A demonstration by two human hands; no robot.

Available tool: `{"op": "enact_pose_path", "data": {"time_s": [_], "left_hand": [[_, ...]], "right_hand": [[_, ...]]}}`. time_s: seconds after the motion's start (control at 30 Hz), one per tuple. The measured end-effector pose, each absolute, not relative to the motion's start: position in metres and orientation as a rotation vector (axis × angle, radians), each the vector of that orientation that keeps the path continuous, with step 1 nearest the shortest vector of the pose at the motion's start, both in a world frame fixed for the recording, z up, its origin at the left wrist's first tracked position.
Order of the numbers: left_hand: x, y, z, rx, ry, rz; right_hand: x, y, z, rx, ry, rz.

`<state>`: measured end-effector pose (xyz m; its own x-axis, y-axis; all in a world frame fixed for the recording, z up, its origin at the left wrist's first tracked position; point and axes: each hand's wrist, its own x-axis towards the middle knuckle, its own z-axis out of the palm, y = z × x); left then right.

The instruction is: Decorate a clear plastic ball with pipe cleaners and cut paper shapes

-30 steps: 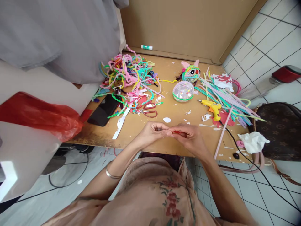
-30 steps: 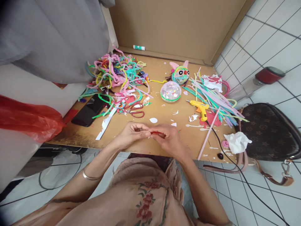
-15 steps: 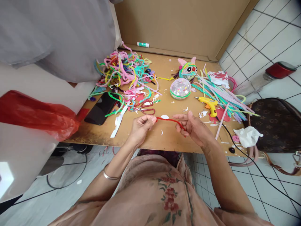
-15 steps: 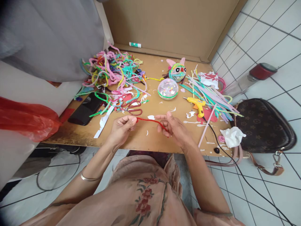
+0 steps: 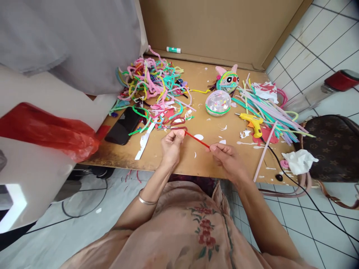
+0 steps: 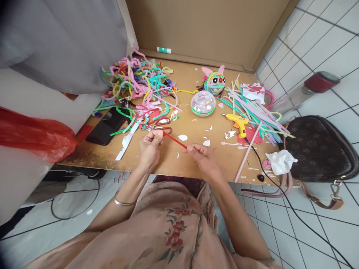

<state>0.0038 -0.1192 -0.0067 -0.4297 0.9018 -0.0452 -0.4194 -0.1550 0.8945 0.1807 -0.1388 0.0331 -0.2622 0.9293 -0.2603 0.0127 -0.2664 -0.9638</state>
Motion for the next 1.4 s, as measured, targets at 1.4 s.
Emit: {"op": "enact_pose_path", "data": {"time_s": [1.4], "left_hand": [[0.025, -0.126, 0.009, 0.169, 0.795, 1.549]], "right_hand": [[0.196, -0.167, -0.002, -1.372, -1.926, 0.993]]}}
